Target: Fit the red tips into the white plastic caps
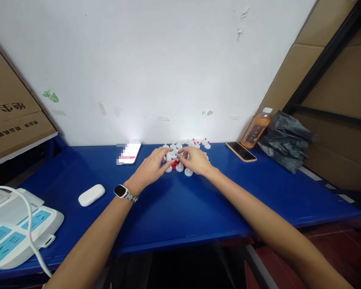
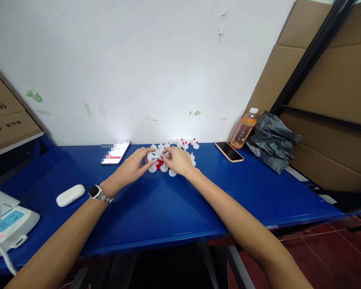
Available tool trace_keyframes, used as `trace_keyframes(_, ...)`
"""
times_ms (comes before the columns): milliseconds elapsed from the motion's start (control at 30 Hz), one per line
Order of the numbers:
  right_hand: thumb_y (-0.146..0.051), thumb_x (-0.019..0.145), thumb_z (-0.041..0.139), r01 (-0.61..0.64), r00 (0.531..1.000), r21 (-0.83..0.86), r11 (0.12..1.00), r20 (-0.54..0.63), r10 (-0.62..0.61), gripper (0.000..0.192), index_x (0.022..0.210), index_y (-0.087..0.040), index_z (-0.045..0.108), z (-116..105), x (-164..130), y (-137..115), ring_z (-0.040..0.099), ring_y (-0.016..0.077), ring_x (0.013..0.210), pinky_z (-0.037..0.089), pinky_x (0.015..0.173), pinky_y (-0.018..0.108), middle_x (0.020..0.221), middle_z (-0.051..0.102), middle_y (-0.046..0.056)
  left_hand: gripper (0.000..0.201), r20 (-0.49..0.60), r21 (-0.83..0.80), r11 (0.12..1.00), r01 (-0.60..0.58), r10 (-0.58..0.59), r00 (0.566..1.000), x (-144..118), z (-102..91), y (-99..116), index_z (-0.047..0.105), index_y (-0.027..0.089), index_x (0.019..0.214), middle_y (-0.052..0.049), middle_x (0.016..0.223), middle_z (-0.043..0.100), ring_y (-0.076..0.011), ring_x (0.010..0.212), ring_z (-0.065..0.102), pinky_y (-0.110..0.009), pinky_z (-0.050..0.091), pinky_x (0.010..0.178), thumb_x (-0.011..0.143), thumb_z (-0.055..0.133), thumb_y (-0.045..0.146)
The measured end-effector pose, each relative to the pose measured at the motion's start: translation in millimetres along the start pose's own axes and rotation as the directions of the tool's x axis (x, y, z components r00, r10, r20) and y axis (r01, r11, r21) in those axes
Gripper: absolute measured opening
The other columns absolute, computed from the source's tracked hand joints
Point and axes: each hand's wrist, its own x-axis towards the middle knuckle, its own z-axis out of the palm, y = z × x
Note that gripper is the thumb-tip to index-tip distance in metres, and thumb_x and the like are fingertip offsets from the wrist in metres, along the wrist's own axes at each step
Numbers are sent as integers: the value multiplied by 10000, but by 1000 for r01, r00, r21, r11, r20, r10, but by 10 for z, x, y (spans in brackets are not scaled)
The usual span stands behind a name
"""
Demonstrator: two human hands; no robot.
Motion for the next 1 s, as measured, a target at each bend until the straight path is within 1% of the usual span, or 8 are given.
trace_keyframes(133,-448,930,519,-18,998,239,971,-55,32,293,983,-220,695,-43,-72,43,583,150,688,396,651,257,772,683,5,429,-4,-13,998,61,-61,998,4,15,11,551,255,1258,-46,969,596,-192,835,607,-318,485,697,917,552,516)
trace_keyframes(267,-535,900,552,64,995,570,819,31,-99,379,863,-174,657,-59,-227,-9,550,131,640,417,613,246,729,656,18,346,-56,-61,996,63,-66,996,10,95,119,584,245,1155,-29,956,626,-173,802,609,-289,464,671,882,631,453)
trace_keyframes(433,-562,879,582,27,997,702,712,37,-73,408,757,-173,581,-58,-371,-79,533,118,619,420,585,236,694,622,11,305,-102,-161,986,52,-69,992,14,204,221,595,247,1114,-15,998,683,-164,825,630,-274,469,682,877,645,433)
trace_keyframes(600,-497,932,507,91,995,550,830,-23,-94,381,727,-180,561,-190,-251,-15,540,118,631,419,607,234,674,603,-4,413,-126,-184,981,64,-88,988,36,234,254,581,270,1185,-31,1119,683,-189,938,642,-278,491,688,851,659,500)
trace_keyframes(667,-438,936,503,104,994,387,916,-62,-86,333,742,-181,589,-282,-70,69,571,127,663,425,637,237,692,631,0,502,-152,-193,978,79,-109,982,42,224,257,531,271,1267,-45,1185,671,-195,970,640,-279,498,682,846,659,512)
trace_keyframes(733,-381,906,543,48,997,150,987,-70,-38,250,781,-191,649,-358,180,182,601,143,712,427,677,247,750,677,8,458,-165,-195,976,98,-131,978,43,206,253,535,266,1259,-49,1200,669,-182,945,640,-277,499,670,876,619,504)
trace_keyframes(867,-273,847,586,-63,995,-158,985,62,74,169,897,-208,734,-360,705,392,644,173,824,440,718,244,931,738,41,338,-144,-150,977,148,-170,975,34,164,229,603,248,1134,-39,1089,681,-150,804,627,-276,487,645,909,565,498)
trace_keyframes(1000,-221,851,558,-73,986,-206,976,130,101,208,909,-161,748,-221,1014,472,662,175,839,455,729,225,915,745,87,310,-125,-107,981,161,-174,977,23,138,213,615,247,1108,-25,1035,672,-143,775,614,-278,473,642,916,555,483)
